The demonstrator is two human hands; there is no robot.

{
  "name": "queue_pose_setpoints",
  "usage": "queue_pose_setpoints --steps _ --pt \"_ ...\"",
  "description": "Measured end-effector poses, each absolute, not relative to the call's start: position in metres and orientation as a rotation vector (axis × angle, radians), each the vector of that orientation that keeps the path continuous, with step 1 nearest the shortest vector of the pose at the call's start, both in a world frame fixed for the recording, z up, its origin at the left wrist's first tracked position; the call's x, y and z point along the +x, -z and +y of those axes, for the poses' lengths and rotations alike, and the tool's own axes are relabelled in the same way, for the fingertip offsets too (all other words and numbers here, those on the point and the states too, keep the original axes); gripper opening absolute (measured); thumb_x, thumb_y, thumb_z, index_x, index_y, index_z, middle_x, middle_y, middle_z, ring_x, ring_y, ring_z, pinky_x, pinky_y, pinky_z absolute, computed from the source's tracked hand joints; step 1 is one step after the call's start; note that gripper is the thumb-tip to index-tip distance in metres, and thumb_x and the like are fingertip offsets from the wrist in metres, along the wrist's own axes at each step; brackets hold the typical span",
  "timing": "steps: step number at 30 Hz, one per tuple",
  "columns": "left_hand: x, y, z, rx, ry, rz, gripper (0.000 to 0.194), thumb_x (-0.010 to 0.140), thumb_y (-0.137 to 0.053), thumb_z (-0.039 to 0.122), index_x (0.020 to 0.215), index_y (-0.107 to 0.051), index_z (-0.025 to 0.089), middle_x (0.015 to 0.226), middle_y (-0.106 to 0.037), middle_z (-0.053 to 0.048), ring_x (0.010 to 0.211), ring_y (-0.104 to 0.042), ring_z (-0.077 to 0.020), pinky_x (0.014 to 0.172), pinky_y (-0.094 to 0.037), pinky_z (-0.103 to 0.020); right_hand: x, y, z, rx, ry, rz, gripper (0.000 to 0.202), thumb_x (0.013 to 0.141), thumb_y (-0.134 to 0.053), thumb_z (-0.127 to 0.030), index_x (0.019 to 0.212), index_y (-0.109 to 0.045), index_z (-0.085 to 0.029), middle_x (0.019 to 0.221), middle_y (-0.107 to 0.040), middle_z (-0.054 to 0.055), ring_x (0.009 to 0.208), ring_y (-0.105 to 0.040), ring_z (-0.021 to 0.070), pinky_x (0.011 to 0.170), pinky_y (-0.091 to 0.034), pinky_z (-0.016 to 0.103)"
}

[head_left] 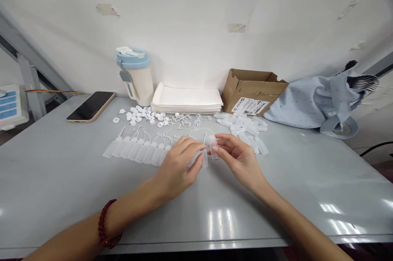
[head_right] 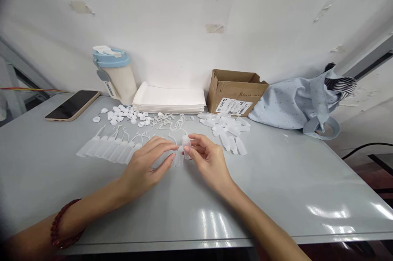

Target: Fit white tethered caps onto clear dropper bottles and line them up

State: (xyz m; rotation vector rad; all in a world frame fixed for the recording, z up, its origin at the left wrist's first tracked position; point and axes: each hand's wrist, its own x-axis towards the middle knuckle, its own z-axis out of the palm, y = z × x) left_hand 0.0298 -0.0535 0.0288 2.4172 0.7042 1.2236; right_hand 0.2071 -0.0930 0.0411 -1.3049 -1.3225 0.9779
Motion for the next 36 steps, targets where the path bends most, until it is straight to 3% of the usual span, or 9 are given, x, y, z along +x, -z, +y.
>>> queue_pose_setpoints --steps 5,9,19,24,30,36 --pt "0.031 -0.030 -0.055 2.467 -1.120 0.754 0.039 0.085 -0.058 0.018 0.122 -0.046 0.017 0.113 -0.058 -0.011 0.106 -0.053 -0.0239 0.088 -0.050 -0.041 0.204 -0.042 -0.095 -1.297 -1.066 -1.283 0.030 0.079 -0.066 -0.037 0.102 -0.060 -0.019 0.088 -0.068 0.006 0.076 -0.069 0.0191 0.070 -0.056 0.034" --pt "0.035 -0.029 -0.055 2.507 -1.065 0.737 0.055 0.080 -0.067 0.025 0.127 -0.041 0.016 0.118 -0.055 -0.013 0.112 -0.049 -0.0257 0.091 -0.048 -0.042 0.203 -0.045 -0.096 -1.279 -1.131 -1.218 0.032 0.077 -0.067 -0.038 0.101 -0.059 -0.018 0.089 -0.067 0.006 0.078 -0.070 0.0206 0.069 -0.057 0.035" --pt "0.046 -0.030 -0.045 2.536 -1.180 0.693 0.035 0.080 -0.065 0.018 0.112 -0.050 0.016 0.105 -0.059 -0.009 0.100 -0.052 -0.0227 0.085 -0.048 -0.039 0.206 -0.053 -0.093 -1.337 -1.172 -1.129 0.034 0.076 -0.068 -0.040 0.098 -0.059 -0.017 0.092 -0.067 0.008 0.075 -0.070 0.0212 0.072 -0.055 0.037" --pt "0.055 -0.037 -0.034 2.569 -0.980 0.664 0.029 0.077 -0.067 0.020 0.102 -0.053 0.016 0.100 -0.062 -0.008 0.096 -0.051 -0.0230 0.083 -0.047 -0.038 0.215 -0.050 -0.089 -1.460 -1.101 -1.169 0.029 0.077 -0.065 -0.038 0.093 -0.060 -0.015 0.083 -0.064 0.006 0.070 -0.065 0.0177 0.064 -0.054 0.032" --pt "0.059 -0.040 -0.026 2.668 -0.646 0.702 0.029 0.073 -0.067 0.028 0.095 -0.055 0.014 0.096 -0.062 -0.009 0.100 -0.047 -0.0276 0.082 -0.046 -0.041 0.224 -0.047 -0.085 -1.646 -1.077 -1.384 0.017 0.082 -0.055 -0.029 0.083 -0.063 -0.013 0.066 -0.060 0.001 0.050 -0.051 0.0111 0.051 -0.044 0.026" --pt "0.055 -0.036 -0.025 2.723 -0.501 0.749 0.032 0.072 -0.066 0.029 0.098 -0.055 0.014 0.096 -0.061 -0.008 0.103 -0.046 -0.0280 0.086 -0.043 -0.042 0.221 -0.037 -0.084 -1.668 -1.003 -1.564 0.018 0.083 -0.050 -0.024 0.079 -0.064 -0.013 0.064 -0.059 0.001 0.056 -0.051 0.0133 0.054 -0.039 0.026"
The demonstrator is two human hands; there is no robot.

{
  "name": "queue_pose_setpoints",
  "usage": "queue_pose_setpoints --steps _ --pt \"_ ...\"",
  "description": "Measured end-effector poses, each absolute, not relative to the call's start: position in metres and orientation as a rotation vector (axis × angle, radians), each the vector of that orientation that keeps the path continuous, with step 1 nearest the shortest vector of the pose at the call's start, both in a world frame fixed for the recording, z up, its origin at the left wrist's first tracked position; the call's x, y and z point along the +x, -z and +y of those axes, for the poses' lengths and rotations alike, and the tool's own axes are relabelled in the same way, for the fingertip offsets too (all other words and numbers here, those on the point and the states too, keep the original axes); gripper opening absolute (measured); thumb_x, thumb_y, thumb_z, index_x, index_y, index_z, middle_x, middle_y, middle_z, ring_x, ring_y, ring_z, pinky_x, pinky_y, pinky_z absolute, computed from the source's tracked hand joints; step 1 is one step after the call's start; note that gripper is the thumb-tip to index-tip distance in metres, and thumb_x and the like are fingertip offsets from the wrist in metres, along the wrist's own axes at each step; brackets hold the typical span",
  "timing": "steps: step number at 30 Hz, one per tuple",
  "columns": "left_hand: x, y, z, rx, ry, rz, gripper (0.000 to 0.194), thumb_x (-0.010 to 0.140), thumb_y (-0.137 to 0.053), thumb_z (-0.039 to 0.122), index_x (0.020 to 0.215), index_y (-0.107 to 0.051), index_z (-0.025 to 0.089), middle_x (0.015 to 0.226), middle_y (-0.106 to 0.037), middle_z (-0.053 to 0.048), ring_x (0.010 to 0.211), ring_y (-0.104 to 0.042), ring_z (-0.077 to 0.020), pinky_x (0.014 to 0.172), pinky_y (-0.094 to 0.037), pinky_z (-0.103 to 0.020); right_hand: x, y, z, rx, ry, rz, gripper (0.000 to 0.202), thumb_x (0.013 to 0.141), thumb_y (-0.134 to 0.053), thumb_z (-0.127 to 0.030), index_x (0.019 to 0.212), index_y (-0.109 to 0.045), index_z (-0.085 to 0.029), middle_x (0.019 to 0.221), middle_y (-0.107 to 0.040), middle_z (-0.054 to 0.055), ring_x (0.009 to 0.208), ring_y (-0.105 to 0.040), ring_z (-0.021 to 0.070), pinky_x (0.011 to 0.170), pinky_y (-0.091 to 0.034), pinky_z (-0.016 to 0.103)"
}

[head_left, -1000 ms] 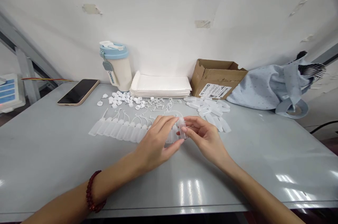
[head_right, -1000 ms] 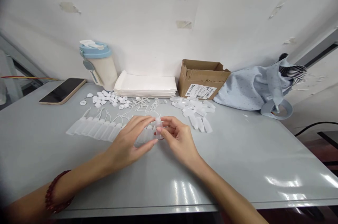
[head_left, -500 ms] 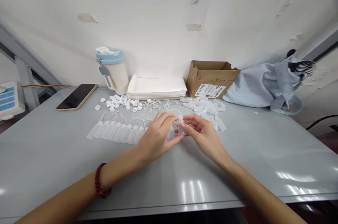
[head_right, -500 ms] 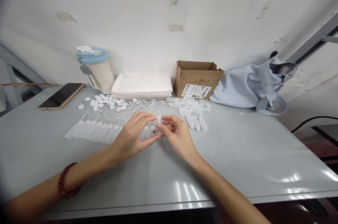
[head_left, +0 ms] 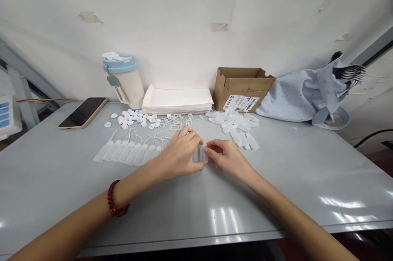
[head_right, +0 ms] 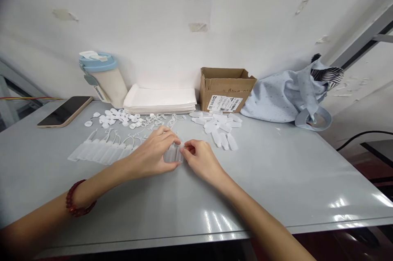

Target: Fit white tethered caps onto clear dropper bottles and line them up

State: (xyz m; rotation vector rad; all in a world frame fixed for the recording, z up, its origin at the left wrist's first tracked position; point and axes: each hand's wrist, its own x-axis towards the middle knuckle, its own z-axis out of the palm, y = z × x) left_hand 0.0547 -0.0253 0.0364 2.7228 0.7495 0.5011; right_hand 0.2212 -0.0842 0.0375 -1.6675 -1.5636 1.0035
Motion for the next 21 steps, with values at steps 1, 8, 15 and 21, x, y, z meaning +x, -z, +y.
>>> queue_pose_setpoints --steps 1,8,15,21 --pt "0.0540 -0.0364 -0.0257 2.732 -0.483 0.763 0.033 0.072 -0.066 0.030 0.099 -0.056 0.014 0.097 -0.061 -0.009 0.103 -0.046 -0.0282 0.086 -0.043 -0.042 0.2209 -0.0359 -0.0842 -1.656 -0.984 -1.595 0.019 0.083 -0.049 -0.024 0.079 -0.065 -0.013 0.063 -0.059 0.001 0.057 -0.052 0.0137 0.055 -0.039 0.026" --pt "0.0519 -0.0361 -0.0270 2.765 -0.438 0.827 0.032 0.074 -0.064 0.032 0.098 -0.057 0.012 0.098 -0.059 -0.009 0.100 -0.045 -0.0283 0.084 -0.042 -0.041 0.2198 -0.0296 -0.0837 -1.664 -0.837 -1.739 0.024 0.085 -0.047 -0.024 0.087 -0.069 -0.013 0.070 -0.064 0.003 0.064 -0.053 0.0159 0.058 -0.037 0.027" --pt "0.0504 -0.0360 -0.0310 2.805 -0.390 0.897 0.030 0.075 -0.061 0.035 0.095 -0.058 0.012 0.096 -0.059 -0.009 0.100 -0.046 -0.0289 0.081 -0.040 -0.042 0.2176 -0.0299 -0.0837 -1.696 -0.765 -1.803 0.025 0.087 -0.047 -0.022 0.087 -0.070 -0.014 0.073 -0.065 0.005 0.064 -0.055 0.0167 0.060 -0.039 0.028" --pt "0.0508 -0.0350 -0.0338 2.851 -0.392 0.947 0.032 0.076 -0.059 0.037 0.095 -0.059 0.012 0.095 -0.059 -0.010 0.099 -0.046 -0.0297 0.078 -0.038 -0.041 0.2170 -0.0279 -0.0821 -1.694 -0.756 -1.787 0.025 0.086 -0.049 -0.020 0.097 -0.071 -0.013 0.089 -0.068 0.009 0.075 -0.060 0.0187 0.067 -0.043 0.029"
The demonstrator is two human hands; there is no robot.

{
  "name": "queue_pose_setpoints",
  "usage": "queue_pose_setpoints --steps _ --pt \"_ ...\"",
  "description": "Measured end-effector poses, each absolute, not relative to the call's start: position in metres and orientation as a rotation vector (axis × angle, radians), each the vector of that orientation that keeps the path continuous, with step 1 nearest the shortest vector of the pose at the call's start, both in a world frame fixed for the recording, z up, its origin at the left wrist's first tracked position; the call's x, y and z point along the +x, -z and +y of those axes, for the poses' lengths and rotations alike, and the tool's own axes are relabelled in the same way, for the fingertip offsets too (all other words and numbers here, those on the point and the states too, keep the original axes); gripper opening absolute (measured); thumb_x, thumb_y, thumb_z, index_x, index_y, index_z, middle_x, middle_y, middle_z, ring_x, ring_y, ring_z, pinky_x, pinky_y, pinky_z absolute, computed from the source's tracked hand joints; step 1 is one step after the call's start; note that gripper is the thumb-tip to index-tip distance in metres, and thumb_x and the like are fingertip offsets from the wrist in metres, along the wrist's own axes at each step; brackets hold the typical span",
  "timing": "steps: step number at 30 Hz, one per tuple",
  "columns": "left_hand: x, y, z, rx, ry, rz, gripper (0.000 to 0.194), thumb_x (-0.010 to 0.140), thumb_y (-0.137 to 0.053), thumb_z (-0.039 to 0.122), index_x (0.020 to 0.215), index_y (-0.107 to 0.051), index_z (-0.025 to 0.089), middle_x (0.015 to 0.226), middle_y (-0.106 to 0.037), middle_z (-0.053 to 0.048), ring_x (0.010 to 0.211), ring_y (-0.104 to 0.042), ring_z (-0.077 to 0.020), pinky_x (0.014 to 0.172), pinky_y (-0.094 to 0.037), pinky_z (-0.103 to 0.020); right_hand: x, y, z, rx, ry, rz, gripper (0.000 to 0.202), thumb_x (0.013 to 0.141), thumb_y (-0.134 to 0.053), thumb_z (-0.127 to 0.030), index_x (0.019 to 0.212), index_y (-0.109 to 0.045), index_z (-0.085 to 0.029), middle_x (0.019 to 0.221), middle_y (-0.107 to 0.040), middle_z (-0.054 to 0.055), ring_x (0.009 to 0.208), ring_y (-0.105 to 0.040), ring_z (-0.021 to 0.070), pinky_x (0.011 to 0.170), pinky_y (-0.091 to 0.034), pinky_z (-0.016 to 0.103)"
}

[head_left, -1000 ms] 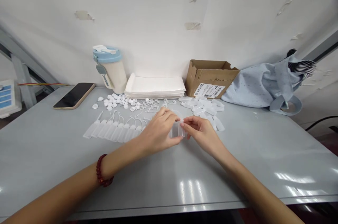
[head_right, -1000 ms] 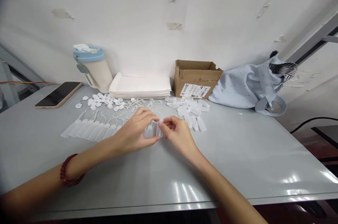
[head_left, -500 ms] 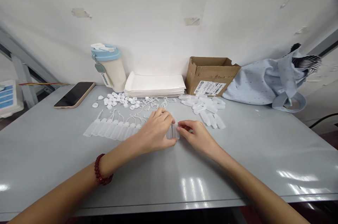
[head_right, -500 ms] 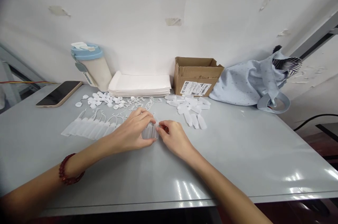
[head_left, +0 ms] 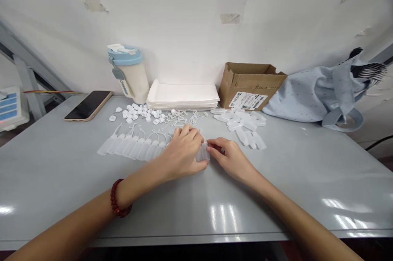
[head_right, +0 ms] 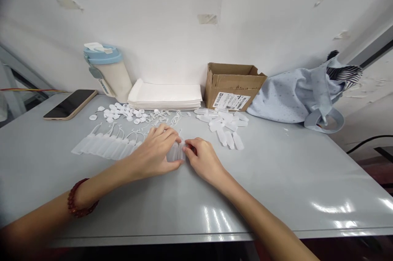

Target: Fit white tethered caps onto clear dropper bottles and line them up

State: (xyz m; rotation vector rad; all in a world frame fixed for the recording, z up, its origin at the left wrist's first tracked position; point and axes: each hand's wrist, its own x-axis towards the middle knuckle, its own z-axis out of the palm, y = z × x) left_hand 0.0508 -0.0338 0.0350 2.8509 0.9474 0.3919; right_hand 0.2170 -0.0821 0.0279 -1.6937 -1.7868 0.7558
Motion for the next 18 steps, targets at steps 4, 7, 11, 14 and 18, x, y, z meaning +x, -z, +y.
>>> queue_pose_setpoints --steps 4,7,11,14,18 --pt "0.0507 -0.0352 -0.0353 2.848 -0.389 0.968 0.032 0.076 -0.059 0.037 0.096 -0.058 0.012 0.095 -0.059 -0.010 0.098 -0.046 -0.0290 0.077 -0.038 -0.041 0.2162 -0.0278 -0.0822 -1.704 -0.770 -1.774 0.027 0.086 -0.051 -0.021 0.104 -0.069 -0.011 0.087 -0.068 0.009 0.074 -0.061 0.0186 0.068 -0.044 0.029" --pt "0.0501 -0.0351 -0.0357 2.844 -0.389 0.975 0.032 0.075 -0.060 0.037 0.096 -0.058 0.012 0.096 -0.059 -0.010 0.097 -0.046 -0.0286 0.077 -0.037 -0.040 0.2165 -0.0288 -0.0827 -1.709 -0.785 -1.771 0.028 0.086 -0.051 -0.022 0.105 -0.068 -0.010 0.084 -0.068 0.008 0.072 -0.060 0.0181 0.067 -0.045 0.029" --pt "0.0489 -0.0342 -0.0347 2.832 -0.408 0.966 0.033 0.075 -0.061 0.039 0.096 -0.056 0.013 0.097 -0.060 -0.010 0.099 -0.046 -0.0287 0.077 -0.037 -0.040 0.2185 -0.0294 -0.0826 -1.692 -0.800 -1.773 0.028 0.087 -0.051 -0.022 0.106 -0.068 -0.012 0.092 -0.069 0.009 0.077 -0.062 0.0186 0.070 -0.046 0.029" --pt "0.0477 -0.0335 -0.0338 2.820 -0.411 0.953 0.036 0.074 -0.063 0.039 0.098 -0.054 0.014 0.100 -0.059 -0.010 0.099 -0.046 -0.0289 0.078 -0.037 -0.040 0.2201 -0.0298 -0.0823 -1.691 -0.804 -1.769 0.029 0.087 -0.051 -0.022 0.108 -0.067 -0.012 0.098 -0.069 0.010 0.082 -0.062 0.0196 0.072 -0.046 0.030" --pt "0.0461 -0.0339 -0.0336 2.811 -0.431 0.940 0.040 0.073 -0.065 0.041 0.100 -0.053 0.014 0.103 -0.059 -0.011 0.101 -0.046 -0.0295 0.078 -0.037 -0.040 0.2207 -0.0314 -0.0822 -1.713 -0.802 -1.763 0.030 0.086 -0.051 -0.022 0.109 -0.067 -0.010 0.095 -0.069 0.011 0.082 -0.062 0.0199 0.071 -0.046 0.031"
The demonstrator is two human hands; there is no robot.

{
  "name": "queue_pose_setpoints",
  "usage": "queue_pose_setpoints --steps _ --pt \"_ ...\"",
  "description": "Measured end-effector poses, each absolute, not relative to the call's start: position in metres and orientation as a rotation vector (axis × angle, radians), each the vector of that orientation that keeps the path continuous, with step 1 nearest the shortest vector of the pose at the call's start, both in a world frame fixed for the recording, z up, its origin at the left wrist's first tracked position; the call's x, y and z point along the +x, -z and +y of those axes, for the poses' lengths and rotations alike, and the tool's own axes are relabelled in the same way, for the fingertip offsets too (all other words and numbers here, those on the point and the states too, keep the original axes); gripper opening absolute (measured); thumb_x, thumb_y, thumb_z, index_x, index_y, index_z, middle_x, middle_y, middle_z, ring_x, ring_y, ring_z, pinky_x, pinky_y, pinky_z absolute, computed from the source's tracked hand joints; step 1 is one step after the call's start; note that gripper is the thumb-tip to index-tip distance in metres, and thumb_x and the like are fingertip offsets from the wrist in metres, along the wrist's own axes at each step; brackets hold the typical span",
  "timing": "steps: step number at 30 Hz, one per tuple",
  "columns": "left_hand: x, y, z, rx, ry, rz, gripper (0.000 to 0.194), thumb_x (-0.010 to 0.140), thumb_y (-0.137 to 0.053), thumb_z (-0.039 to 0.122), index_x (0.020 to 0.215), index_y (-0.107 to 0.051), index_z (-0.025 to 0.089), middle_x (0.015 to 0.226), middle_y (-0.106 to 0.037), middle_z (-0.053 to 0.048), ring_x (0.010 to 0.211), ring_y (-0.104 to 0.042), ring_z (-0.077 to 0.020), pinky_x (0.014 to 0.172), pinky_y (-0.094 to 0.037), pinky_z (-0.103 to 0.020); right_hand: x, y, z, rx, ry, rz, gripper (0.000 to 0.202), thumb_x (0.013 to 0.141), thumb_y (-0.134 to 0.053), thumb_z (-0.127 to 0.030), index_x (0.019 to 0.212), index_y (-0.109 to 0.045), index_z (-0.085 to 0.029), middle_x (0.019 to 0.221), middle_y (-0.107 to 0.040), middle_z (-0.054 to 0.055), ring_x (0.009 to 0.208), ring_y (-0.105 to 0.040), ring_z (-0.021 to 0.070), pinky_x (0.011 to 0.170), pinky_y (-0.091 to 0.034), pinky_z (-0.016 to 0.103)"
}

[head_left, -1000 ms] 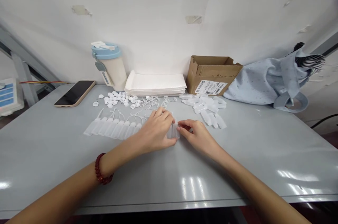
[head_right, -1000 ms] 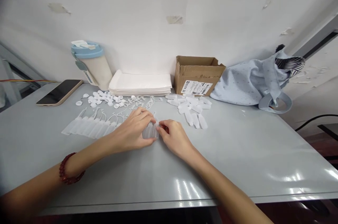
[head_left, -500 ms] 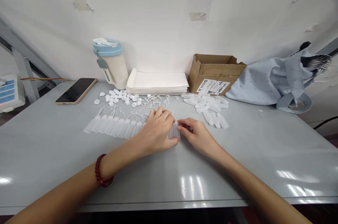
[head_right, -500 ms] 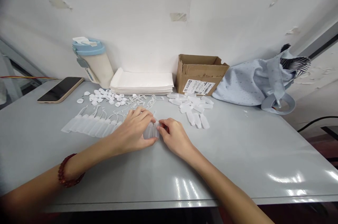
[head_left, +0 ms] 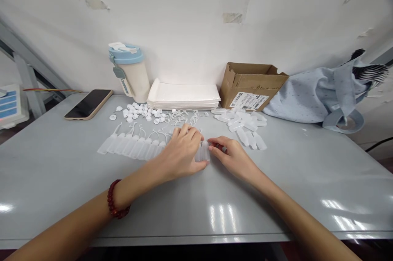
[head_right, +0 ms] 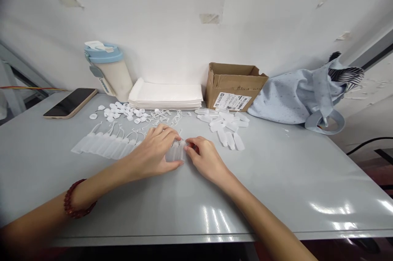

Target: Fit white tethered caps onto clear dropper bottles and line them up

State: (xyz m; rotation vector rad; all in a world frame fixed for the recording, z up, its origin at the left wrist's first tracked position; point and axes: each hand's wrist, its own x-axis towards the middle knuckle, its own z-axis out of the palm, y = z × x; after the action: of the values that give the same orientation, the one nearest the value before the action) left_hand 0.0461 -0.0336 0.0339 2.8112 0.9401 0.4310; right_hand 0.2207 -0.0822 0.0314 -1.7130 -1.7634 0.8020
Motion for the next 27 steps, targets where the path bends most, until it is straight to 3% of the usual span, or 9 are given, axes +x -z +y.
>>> queue_pose_setpoints --steps 6,9,15,27 --pt "0.040 -0.049 -0.028 2.703 -0.447 0.991 0.043 0.072 -0.066 0.045 0.100 -0.054 0.015 0.106 -0.060 -0.011 0.105 -0.045 -0.0306 0.085 -0.039 -0.043 0.228 -0.038 -0.082 -1.746 -0.763 -1.730 0.031 0.086 -0.050 -0.028 0.109 -0.066 -0.013 0.101 -0.068 0.010 0.083 -0.061 0.0201 0.067 -0.045 0.031" --pt "0.028 -0.060 -0.012 2.573 -0.483 1.104 0.039 0.078 -0.058 0.048 0.100 -0.057 0.016 0.105 -0.061 -0.010 0.108 -0.045 -0.0305 0.089 -0.039 -0.046 0.240 -0.041 -0.080 -1.786 -0.666 -1.684 0.030 0.086 -0.050 -0.030 0.105 -0.067 -0.014 0.097 -0.068 0.009 0.080 -0.060 0.0193 0.067 -0.045 0.031" --pt "-0.006 -0.058 0.030 2.418 -0.584 1.360 0.024 0.083 -0.042 0.030 0.083 -0.063 0.019 0.091 -0.066 -0.007 0.097 -0.053 -0.0270 0.079 -0.045 -0.039 0.270 -0.043 -0.071 -1.845 -0.263 -1.613 0.025 0.081 -0.049 -0.028 0.094 -0.067 -0.016 0.087 -0.068 0.007 0.069 -0.057 0.0186 0.062 -0.043 0.032" --pt "-0.003 -0.036 0.034 2.624 -0.471 1.135 0.035 0.085 -0.035 0.018 0.095 -0.068 0.015 0.093 -0.066 -0.010 0.099 -0.050 -0.0273 0.084 -0.044 -0.041 0.290 -0.047 -0.069 -1.992 -0.094 -1.599 0.025 0.077 -0.048 -0.026 0.090 -0.068 -0.018 0.083 -0.068 0.007 0.068 -0.058 0.0205 0.065 -0.044 0.034"
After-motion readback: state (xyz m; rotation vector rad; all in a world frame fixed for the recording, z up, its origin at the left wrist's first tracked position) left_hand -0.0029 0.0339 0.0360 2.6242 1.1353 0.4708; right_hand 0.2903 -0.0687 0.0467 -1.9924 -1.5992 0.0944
